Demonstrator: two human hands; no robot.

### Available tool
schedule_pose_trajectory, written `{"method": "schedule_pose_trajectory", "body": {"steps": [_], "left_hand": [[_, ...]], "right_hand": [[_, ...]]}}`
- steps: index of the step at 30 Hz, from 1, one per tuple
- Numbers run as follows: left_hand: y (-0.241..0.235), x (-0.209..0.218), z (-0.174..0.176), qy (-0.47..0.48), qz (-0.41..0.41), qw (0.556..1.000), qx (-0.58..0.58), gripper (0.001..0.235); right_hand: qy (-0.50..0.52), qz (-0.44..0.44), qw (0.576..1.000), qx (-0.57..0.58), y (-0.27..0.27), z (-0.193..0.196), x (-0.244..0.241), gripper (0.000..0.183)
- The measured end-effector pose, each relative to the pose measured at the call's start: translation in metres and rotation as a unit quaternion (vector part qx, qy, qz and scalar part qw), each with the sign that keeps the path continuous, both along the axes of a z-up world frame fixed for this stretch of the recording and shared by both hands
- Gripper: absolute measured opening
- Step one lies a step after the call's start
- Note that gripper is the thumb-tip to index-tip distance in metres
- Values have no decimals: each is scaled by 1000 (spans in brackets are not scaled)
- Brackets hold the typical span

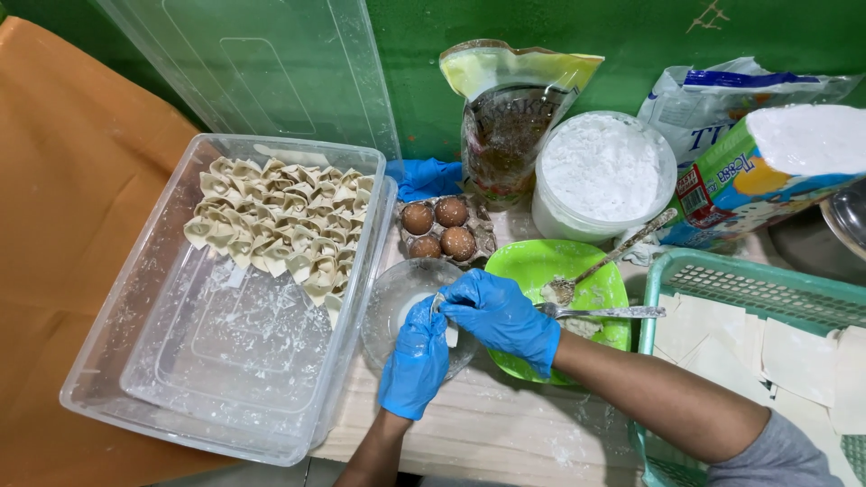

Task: The person is preparing dumplings by placing filling onto wrappers and folding them into shape.

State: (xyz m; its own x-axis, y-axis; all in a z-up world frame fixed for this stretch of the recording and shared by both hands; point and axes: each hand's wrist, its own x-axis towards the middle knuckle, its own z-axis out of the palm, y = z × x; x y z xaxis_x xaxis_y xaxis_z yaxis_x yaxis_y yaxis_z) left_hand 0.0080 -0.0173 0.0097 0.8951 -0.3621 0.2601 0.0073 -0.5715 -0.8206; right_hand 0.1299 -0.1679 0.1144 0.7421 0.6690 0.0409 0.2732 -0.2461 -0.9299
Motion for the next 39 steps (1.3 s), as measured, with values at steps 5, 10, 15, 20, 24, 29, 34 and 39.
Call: {"method": "schedule_pose_trajectory", "body": {"steps": [5, 10, 15, 20, 24, 29, 34, 39], "left_hand": [[3, -4, 0, 10, -20, 1000, 9, 53], [7, -4, -12, 57, -11, 996, -69, 59], [7, -3, -1, 40, -41, 996, -66, 56], [9, -4, -5, 17, -54, 997, -47, 53], [13, -7, -32, 16, -52, 996, -72, 53], [10, 6, -27, 31, -87, 960, -265, 49], [-8, 13, 94, 114, -6, 395, -911, 41], [-9, 13, 98, 111, 66, 400, -907, 34]], "right_hand": [[-131, 64, 989, 5, -5, -32, 9, 19], [-177, 79, 981, 16, -2, -27, 9, 15], [-158, 29, 986, 39, -1, -45, 9, 7], [-80, 37, 994, 67, -2, -30, 5, 20], [-28, 53, 995, 77, 1, 2, -3, 19], [-42, 25, 998, 26, 2, 8, -6, 9], [92, -18, 994, 58, 6, -6, -4, 2], [173, -38, 981, 76, 8, -8, 2, 15]]}}
